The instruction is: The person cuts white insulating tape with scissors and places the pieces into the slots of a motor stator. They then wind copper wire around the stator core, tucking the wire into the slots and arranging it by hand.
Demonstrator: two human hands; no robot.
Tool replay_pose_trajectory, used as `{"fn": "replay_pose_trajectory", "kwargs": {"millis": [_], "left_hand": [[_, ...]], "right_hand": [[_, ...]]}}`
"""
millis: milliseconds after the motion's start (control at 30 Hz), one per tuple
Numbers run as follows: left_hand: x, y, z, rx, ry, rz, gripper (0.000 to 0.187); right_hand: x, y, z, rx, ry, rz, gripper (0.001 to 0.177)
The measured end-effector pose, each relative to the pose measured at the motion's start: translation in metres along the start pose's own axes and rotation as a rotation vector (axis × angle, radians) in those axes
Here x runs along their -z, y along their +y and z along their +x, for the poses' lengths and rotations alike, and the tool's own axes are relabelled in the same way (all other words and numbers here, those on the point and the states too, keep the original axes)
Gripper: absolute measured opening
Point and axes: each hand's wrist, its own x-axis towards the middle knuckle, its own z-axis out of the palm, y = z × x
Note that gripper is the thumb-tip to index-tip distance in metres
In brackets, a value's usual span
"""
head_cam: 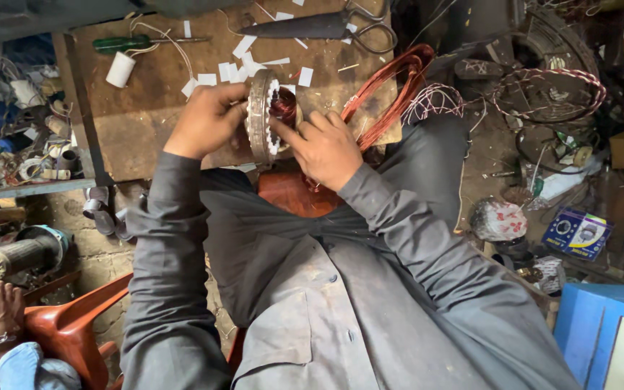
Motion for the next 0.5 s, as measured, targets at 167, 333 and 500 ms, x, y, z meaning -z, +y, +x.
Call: {"fn": "replay_pose_trajectory", "kwargs": {"millis": [167,333,500], "left_hand": [[-0.007,-0.002,-0.008,-0.217,0.137,0.161,0.016],[-0.008,0.004,-0.011,-0.207,0.078,0.091,0.03],[-0.012,0.003,-0.01,-0.134,0.079,0.139,0.033]], "right_hand": [[-0.009,0.0,0.0,-0.056,-0.029,-0.016,0.053],[-0.004,0.005,-0.004,-0.061,-0.015,0.042,0.054],[-0.005,0.005,-0.002,-0.067,0.047,0.053,0.048]]}}
